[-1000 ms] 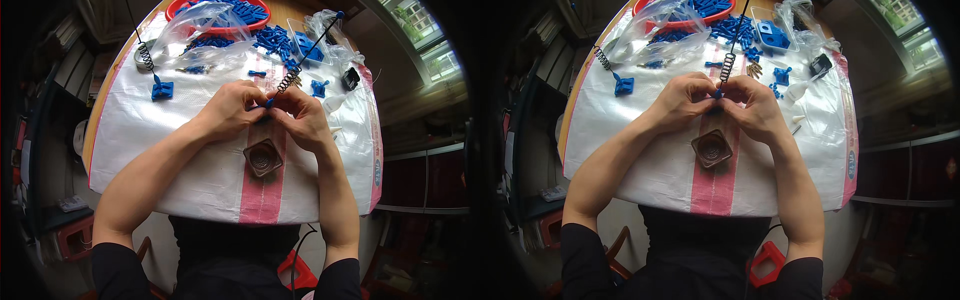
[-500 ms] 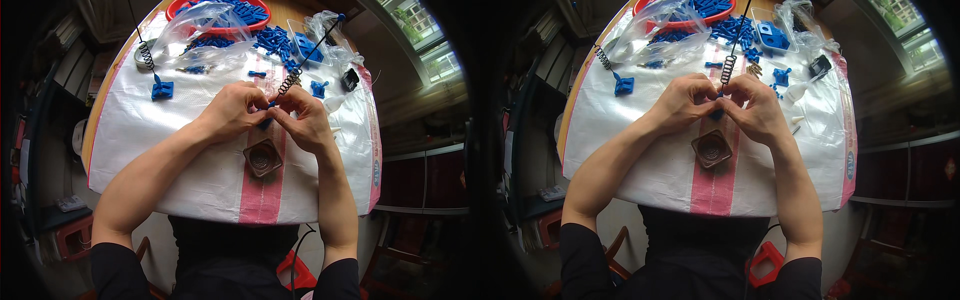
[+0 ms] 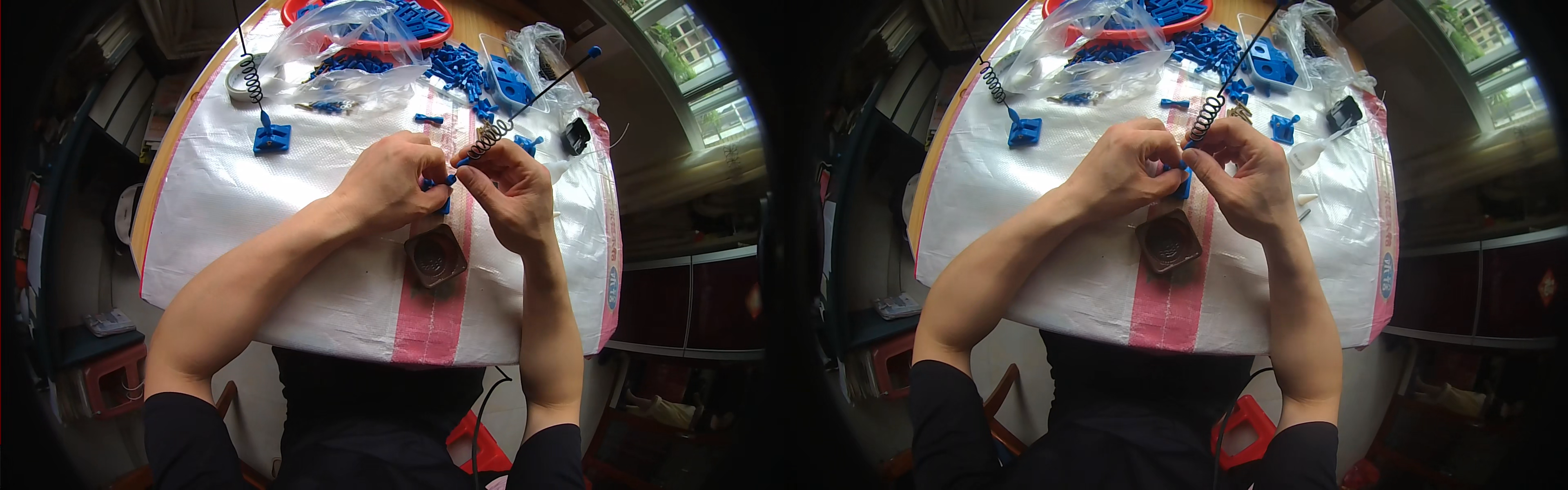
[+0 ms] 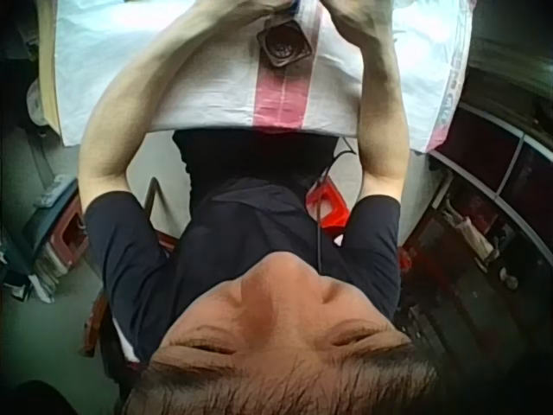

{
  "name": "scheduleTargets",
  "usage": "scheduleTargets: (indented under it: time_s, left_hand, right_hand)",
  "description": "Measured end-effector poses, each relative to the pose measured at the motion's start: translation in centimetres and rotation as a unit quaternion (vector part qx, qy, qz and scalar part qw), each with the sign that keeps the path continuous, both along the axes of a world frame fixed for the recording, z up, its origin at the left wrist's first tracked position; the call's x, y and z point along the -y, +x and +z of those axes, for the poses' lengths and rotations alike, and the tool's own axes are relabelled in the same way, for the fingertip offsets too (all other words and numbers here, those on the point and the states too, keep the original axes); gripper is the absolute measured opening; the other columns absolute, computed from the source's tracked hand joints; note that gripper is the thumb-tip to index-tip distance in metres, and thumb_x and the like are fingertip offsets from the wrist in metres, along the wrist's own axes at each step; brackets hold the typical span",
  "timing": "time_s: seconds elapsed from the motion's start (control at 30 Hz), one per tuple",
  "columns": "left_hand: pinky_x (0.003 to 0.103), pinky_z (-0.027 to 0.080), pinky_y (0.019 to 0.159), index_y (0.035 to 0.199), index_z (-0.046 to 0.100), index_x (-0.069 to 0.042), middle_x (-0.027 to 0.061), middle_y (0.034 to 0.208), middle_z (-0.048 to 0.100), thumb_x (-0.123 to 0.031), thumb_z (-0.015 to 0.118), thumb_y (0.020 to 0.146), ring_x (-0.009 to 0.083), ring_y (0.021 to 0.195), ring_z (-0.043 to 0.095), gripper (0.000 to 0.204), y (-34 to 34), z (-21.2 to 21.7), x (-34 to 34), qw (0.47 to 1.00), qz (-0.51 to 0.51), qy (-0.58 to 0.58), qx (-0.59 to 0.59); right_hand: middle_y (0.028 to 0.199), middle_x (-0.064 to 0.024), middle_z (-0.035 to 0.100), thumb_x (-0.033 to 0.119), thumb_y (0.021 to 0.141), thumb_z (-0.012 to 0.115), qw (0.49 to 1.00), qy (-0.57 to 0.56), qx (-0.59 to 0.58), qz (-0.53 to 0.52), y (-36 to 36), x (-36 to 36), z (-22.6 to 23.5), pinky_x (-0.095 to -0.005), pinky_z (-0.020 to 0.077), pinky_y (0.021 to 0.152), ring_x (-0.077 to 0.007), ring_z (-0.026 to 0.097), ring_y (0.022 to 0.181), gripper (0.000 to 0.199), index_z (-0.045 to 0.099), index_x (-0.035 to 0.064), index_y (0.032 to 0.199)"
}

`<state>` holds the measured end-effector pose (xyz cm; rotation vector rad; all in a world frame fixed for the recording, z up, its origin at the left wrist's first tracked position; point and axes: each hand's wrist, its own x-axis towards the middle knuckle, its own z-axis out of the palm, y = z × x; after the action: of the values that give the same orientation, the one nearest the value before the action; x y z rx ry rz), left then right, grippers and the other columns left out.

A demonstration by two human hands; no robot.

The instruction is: The recorder is assembling small blue plastic parts with springs and wires at a workshop table.

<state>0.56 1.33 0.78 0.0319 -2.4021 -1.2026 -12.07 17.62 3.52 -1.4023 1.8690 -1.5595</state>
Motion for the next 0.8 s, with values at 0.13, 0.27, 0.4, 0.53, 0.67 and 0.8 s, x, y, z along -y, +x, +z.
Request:
scheduleTargets:
  time_s: [0.13, 0.27, 0.4, 0.53, 0.67, 0.8]
  left_hand:
    - [0.039, 0.053, 0.075, 0.082, 0.068, -0.004, 0.0154, 0.091, 0.066, -0.013, 0.077, 0.079, 0.0302, 0.085, 0.066, 0.014, 0.1, 0.0, -0.2, 1.0, 0.02, -0.016, -0.004]
    - [0.04, 0.052, 0.078, 0.084, 0.067, -0.003, 0.0157, 0.093, 0.066, -0.012, 0.077, 0.079, 0.0312, 0.088, 0.065, 0.014, 0.2, -0.2, -0.3, 0.999, 0.032, -0.037, -0.015]
    - [0.04, 0.052, 0.078, 0.087, 0.068, -0.003, 0.0156, 0.093, 0.066, -0.012, 0.076, 0.08, 0.0306, 0.087, 0.065, 0.014, 0.1, -0.5, -0.3, 1.0, 0.023, -0.007, -0.013]
    - [0.039, 0.052, 0.077, 0.089, 0.068, -0.003, 0.014, 0.092, 0.066, -0.012, 0.076, 0.082, 0.0287, 0.085, 0.065, 0.013, 0.0, -0.3, -0.4, 1.0, 0.021, 0.016, -0.016]
    - [0.042, 0.051, 0.083, 0.087, 0.068, -0.003, 0.0146, 0.088, 0.067, -0.016, 0.074, 0.08, 0.0339, 0.091, 0.064, 0.015, 0.1, -0.1, -0.2, 0.999, 0.009, 0.026, -0.022]
    - [0.042, 0.051, 0.083, 0.093, 0.067, -0.004, 0.0147, 0.092, 0.065, -0.013, 0.076, 0.079, 0.0338, 0.091, 0.063, 0.019, 0.0, -0.3, -0.1, 0.999, 0.015, 0.016, -0.046]
  right_hand:
    - [0.098, -0.006, 0.073, 0.007, 0.093, 0.074, 0.999, -0.018, 0.051, 0.007, 0.5, 0.1, 0.4, -0.0262, 0.0533, 0.081, -0.0105, 0.068, 0.091, 0.021, 0.067, -0.0003, 0.112]
    - [0.103, -0.006, 0.072, 0.007, 0.096, 0.072, 0.995, -0.022, 0.092, 0.016, 0.8, 0.1, 0.4, -0.0275, 0.0534, 0.088, -0.0114, 0.068, 0.096, 0.02, 0.066, -0.0002, 0.114]
    - [0.101, -0.0052, 0.072, 0.007, 0.097, 0.07, 0.996, -0.028, 0.087, 0.022, 0.8, 0.0, 0.3, -0.0258, 0.0529, 0.084, -0.0107, 0.067, 0.095, 0.019, 0.066, 0.0001, 0.114]
    - [0.101, -0.0046, 0.072, 0.007, 0.097, 0.07, 0.995, -0.041, 0.09, 0.018, 0.9, 0.0, 0.2, -0.0235, 0.0519, 0.079, -0.0094, 0.066, 0.092, 0.019, 0.065, 0.0004, 0.114]
    - [0.101, -0.0042, 0.072, 0.007, 0.097, 0.07, 0.995, -0.049, 0.087, 0.01, 1.0, -0.1, 0.4, -0.0227, 0.0515, 0.076, -0.0086, 0.066, 0.09, 0.02, 0.065, 0.0005, 0.115]
    - [0.102, -0.0058, 0.071, 0.004, 0.097, 0.069, 0.991, -0.082, 0.1, 0.016, 1.0, 0.0, 0.4, -0.0236, 0.0522, 0.075, -0.0093, 0.066, 0.087, 0.021, 0.064, -0.0005, 0.116]
